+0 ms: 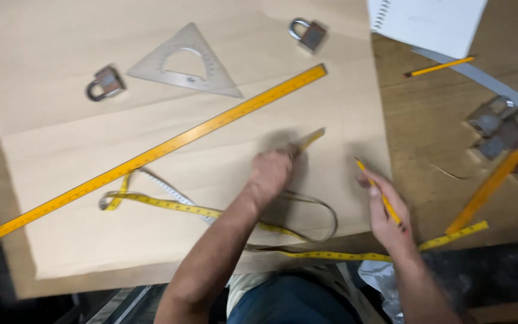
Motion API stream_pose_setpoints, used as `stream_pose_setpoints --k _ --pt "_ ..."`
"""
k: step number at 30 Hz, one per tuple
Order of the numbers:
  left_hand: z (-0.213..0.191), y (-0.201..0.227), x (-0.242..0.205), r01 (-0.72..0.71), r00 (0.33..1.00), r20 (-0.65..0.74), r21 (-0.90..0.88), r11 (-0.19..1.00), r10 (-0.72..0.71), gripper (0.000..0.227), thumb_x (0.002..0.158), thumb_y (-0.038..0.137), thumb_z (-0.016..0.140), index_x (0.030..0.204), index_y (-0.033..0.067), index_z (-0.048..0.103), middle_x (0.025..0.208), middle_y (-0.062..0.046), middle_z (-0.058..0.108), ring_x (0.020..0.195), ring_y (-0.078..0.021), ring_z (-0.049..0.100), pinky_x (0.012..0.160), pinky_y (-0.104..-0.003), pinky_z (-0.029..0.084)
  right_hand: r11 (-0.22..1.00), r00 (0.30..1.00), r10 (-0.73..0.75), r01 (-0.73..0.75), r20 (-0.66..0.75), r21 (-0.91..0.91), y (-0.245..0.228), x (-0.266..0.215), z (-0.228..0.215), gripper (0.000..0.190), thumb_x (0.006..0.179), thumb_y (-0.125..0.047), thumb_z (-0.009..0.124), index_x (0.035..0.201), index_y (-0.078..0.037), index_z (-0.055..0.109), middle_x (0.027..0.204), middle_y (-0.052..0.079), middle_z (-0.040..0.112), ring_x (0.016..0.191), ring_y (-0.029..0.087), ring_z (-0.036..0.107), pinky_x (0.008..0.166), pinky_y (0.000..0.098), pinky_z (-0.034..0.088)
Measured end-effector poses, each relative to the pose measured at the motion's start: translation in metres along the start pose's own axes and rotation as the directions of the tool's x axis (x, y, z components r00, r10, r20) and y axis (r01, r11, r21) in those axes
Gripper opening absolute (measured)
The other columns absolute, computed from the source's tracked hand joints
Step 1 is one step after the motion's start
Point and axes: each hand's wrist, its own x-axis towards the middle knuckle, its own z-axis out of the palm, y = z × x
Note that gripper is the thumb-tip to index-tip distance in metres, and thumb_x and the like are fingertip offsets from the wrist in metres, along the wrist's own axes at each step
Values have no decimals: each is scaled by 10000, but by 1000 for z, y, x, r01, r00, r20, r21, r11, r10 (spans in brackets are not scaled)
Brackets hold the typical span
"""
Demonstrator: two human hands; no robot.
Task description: The person measures and marks a large piece of beige fabric on a wooden workbench using a yellow ruler, a flexible measuring tape, a set square, and a pencil. They draw straight lines and curved patterns on the fabric, using padlocks to hold the material in place.
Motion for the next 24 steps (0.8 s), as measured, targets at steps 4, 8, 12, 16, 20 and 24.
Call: stream_pose_setpoints --k 4,8,12,16,20,24 --pt "44 -40 -102 -175 889 -400 155 972 223 289 966 426 563 1079 160 567 701 6 653 549 -231 652 441 -382 497 929 956 -280 292 86 -227 20 -49 31 336 1029 -44 488 1327 44 616 1290 201 687 1180 297 686 1074 380 518" --pt "61 -86 -186 -29 991 128 31 999 25 879 970 693 524 1594 142 240 883 -114 702 707 -331 690 598 -471 565 818 903 -376 429 208 -383 47 -88 66 392 944 -43 565 1330 3 619 1313 195 676 1209 342 653 1105 417 493" --pt "117 -148 -219 -123 960 -209 279 952 185 560 883 276 593 1410 129 475 872 -33 679 616 -256 672 525 -413 544 830 910 -330 406 249 -382 38 -100 96 436 928 -38 538 1361 -31 583 1343 169 643 1253 333 613 1138 411 443" --pt "103 -224 -226 -40 968 -240 149 988 76 126 927 230 544 1038 190 500 701 15 601 547 -253 611 491 -437 518 828 920 -341 390 191 -403 16 -107 119 363 974 -82 528 1326 -50 614 1280 156 685 1157 306 676 1034 393 515" --pt "49 -293 -227 197 977 -177 520 831 -121 384 1019 602 417 1015 239 545 675 51 669 532 -145 685 417 -322 517 806 942 -309 331 128 -491 12 -121 138 361 978 -166 560 1328 -127 638 1279 127 688 1141 296 689 990 395 538" --pt "-51 -285 -158 162 847 -504 545 823 167 403 958 604 565 949 210 646 761 -23 667 663 -197 668 518 -330 538 823 963 -266 252 47 -510 -8 -139 155 391 994 -241 534 1354 -137 644 1353 133 605 1209 284 643 941 403 561"
